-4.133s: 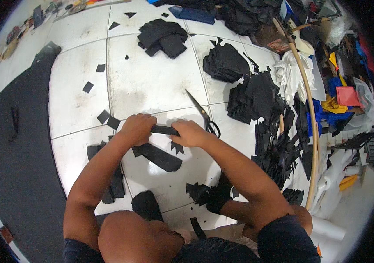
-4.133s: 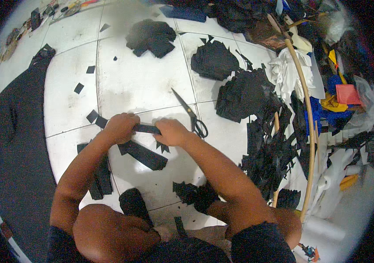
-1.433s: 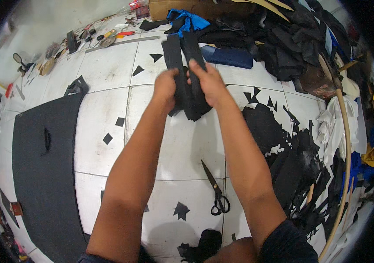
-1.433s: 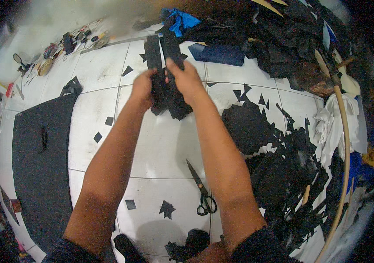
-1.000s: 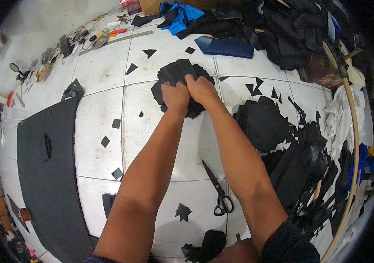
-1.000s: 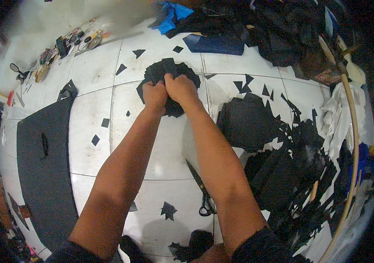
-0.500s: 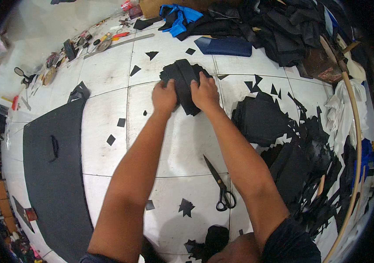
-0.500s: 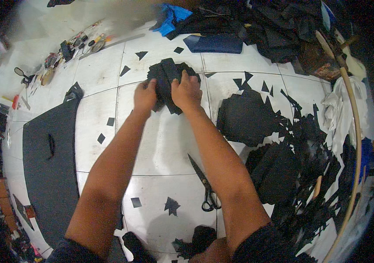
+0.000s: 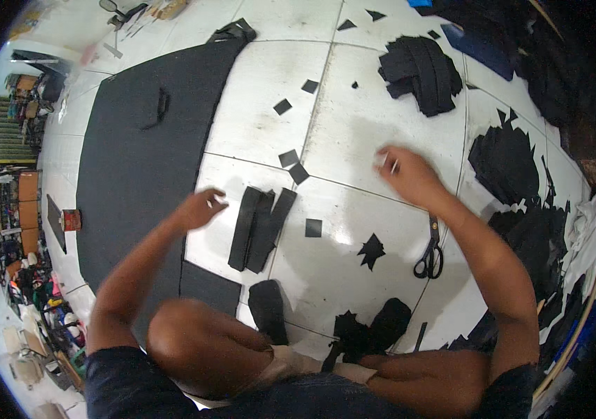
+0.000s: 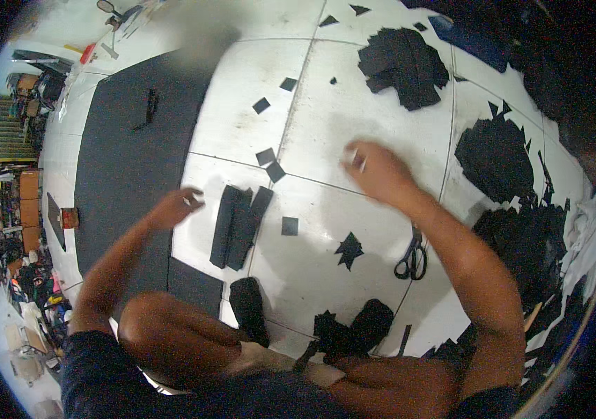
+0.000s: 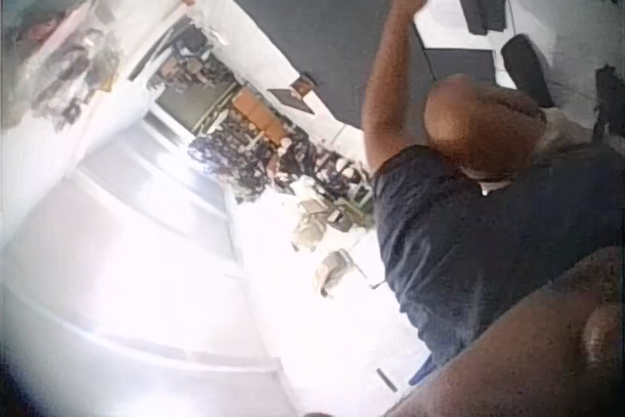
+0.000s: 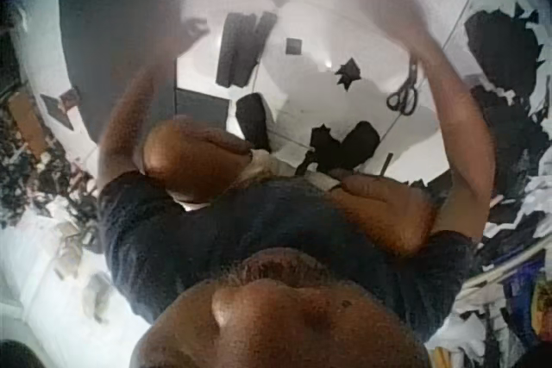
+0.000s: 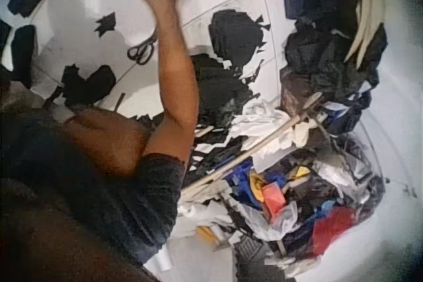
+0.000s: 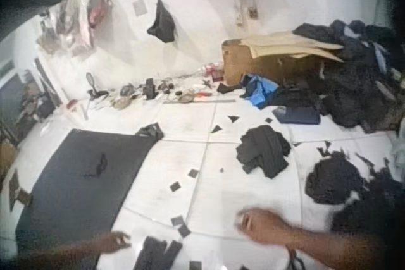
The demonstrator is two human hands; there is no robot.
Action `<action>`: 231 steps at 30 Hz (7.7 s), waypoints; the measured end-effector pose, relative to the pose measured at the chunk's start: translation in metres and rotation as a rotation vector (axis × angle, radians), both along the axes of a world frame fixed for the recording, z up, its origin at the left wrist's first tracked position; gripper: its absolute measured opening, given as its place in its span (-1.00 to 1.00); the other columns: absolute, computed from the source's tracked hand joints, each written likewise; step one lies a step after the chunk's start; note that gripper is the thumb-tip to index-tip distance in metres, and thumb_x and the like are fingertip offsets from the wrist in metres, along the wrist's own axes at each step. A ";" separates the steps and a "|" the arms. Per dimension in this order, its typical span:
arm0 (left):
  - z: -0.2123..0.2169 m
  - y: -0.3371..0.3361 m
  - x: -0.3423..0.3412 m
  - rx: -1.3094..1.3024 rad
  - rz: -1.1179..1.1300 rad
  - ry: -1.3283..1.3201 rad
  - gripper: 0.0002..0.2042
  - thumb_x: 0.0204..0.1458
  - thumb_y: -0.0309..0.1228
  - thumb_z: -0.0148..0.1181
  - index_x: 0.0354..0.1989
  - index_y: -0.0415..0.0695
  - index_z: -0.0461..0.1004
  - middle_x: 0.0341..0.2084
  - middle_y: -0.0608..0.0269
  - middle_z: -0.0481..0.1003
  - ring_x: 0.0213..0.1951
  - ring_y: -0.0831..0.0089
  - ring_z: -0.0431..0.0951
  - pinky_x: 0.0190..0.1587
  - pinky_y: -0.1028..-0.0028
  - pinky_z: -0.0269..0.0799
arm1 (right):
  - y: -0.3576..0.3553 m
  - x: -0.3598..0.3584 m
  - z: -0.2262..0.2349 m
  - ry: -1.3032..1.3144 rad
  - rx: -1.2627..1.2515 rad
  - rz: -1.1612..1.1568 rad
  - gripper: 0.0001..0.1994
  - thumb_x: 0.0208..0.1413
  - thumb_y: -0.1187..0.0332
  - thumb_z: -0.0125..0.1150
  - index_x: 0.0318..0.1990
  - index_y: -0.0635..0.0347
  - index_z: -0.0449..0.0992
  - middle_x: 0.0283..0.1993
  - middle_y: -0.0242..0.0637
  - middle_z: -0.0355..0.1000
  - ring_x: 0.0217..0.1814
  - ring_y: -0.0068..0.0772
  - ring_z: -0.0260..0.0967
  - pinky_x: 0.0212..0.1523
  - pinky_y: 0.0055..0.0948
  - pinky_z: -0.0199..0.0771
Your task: The person cuts a large black sheet into smaller rectangular pieces using scissors, then stacks the cut pieces on the floor. The person repeatedly picks up the sheet, cuts strips, and organizes the resulting pieces into a growing pile.
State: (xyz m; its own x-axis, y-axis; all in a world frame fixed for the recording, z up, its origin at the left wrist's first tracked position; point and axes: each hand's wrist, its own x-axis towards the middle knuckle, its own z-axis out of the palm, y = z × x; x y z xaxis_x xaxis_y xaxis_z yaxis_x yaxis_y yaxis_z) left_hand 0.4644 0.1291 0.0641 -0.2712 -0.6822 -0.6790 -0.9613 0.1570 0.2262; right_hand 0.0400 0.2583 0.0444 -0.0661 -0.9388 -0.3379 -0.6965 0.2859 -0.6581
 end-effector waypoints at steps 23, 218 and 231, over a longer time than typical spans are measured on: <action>-0.122 0.111 0.019 -0.283 0.298 0.375 -0.45 -0.12 -0.28 0.35 -0.02 -0.35 0.29 -0.13 -0.26 0.41 -0.05 -0.10 0.43 0.03 0.16 0.36 | 0.050 0.327 -0.140 -0.602 0.002 -0.843 -0.50 -0.04 0.39 0.35 0.02 0.45 0.31 -0.13 0.01 0.43 -0.11 -0.11 0.43 -0.09 -0.24 0.45; -0.028 0.085 -0.017 0.644 0.704 1.555 -0.62 0.18 -0.18 0.08 0.07 -0.16 0.36 -0.08 0.16 0.48 0.03 0.33 0.44 0.17 0.25 0.25 | 0.034 0.258 0.029 0.094 -0.478 0.011 -0.76 0.07 0.39 0.16 -0.16 0.26 0.30 -0.34 -0.06 0.39 -0.38 0.02 0.45 -0.41 -0.07 0.43; -0.014 0.084 -0.007 0.385 0.622 1.447 -0.57 0.12 -0.45 0.04 0.19 -0.22 0.27 0.02 0.20 0.42 0.06 0.41 0.40 0.18 0.38 0.22 | 0.034 0.236 0.018 0.126 -0.676 -0.003 -0.75 0.09 0.36 0.24 -0.07 0.20 0.50 -0.19 -0.26 0.47 -0.20 -0.27 0.44 0.02 -0.17 0.26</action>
